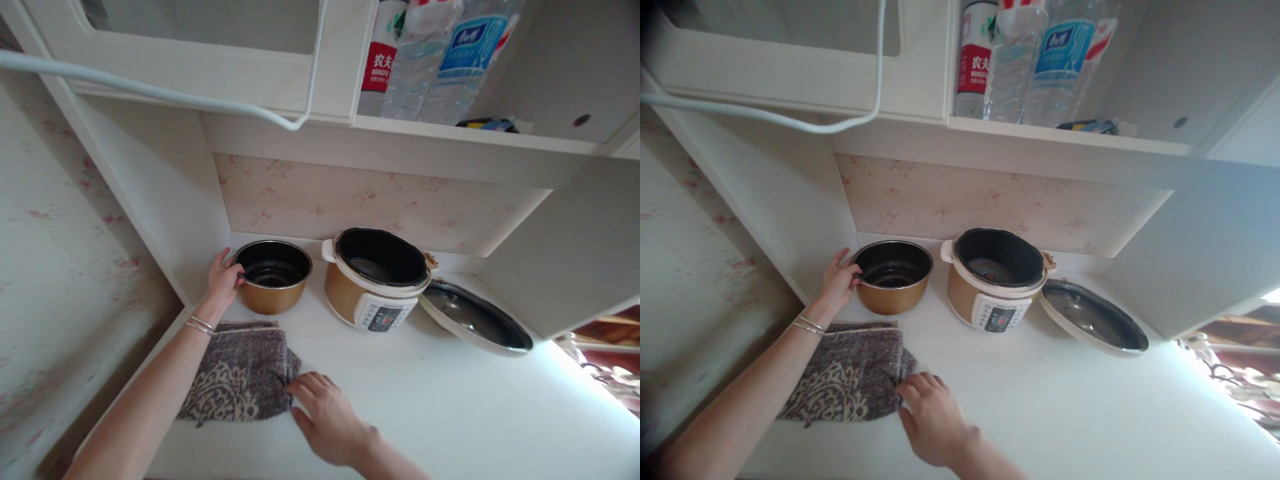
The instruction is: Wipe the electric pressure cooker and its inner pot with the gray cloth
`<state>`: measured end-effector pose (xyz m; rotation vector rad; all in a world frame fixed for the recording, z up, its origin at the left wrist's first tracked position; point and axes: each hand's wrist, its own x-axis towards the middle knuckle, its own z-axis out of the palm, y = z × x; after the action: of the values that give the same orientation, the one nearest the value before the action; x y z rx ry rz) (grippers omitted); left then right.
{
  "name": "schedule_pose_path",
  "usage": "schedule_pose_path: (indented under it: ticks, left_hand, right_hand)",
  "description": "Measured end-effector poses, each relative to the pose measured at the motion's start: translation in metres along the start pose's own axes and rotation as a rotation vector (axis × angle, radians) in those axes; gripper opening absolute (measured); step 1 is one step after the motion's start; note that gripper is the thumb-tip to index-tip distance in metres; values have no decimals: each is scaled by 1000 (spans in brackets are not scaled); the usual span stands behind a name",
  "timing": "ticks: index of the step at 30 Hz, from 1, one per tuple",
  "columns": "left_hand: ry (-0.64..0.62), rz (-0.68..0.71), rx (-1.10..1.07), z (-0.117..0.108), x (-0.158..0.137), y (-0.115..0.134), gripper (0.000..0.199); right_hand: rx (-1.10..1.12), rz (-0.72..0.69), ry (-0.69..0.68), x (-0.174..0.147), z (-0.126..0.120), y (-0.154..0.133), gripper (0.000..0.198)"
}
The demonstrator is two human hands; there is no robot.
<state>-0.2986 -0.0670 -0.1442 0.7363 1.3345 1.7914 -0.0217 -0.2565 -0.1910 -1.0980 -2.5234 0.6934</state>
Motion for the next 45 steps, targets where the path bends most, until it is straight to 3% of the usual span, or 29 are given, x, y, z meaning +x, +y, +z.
schedule_pose_path:
  ticks: [8,14,19,25,29,34,39,45]
  left_hand:
    - [-40,-29,59,-22,1,-29,77]
    - [-138,-88,134,-31,-4,-32,62]
    - [-185,-153,283,-31,-6,-23,68]
    - [-195,-44,387,-31,-5,-27,66]
    - [-214,-14,444,-36,4,-28,68]
    - [-234,-1,496,-42,18,-22,66]
    - [-233,-40,467,-45,23,-19,64]
    - [-227,-38,420,-44,23,-28,66]
  right_hand:
    - [-165,-319,-42,60,49,-48,57]
    - [-318,-203,-15,98,82,-56,55]
    - [-444,-153,-3,109,82,-39,44]
    - [-460,-133,-36,97,47,10,23]
    - [-389,-58,-46,76,28,32,34]
    - [-329,-82,-155,60,3,35,42]
    - [-159,-72,-194,66,-60,24,61]
    - [223,135,-70,103,-157,13,34]
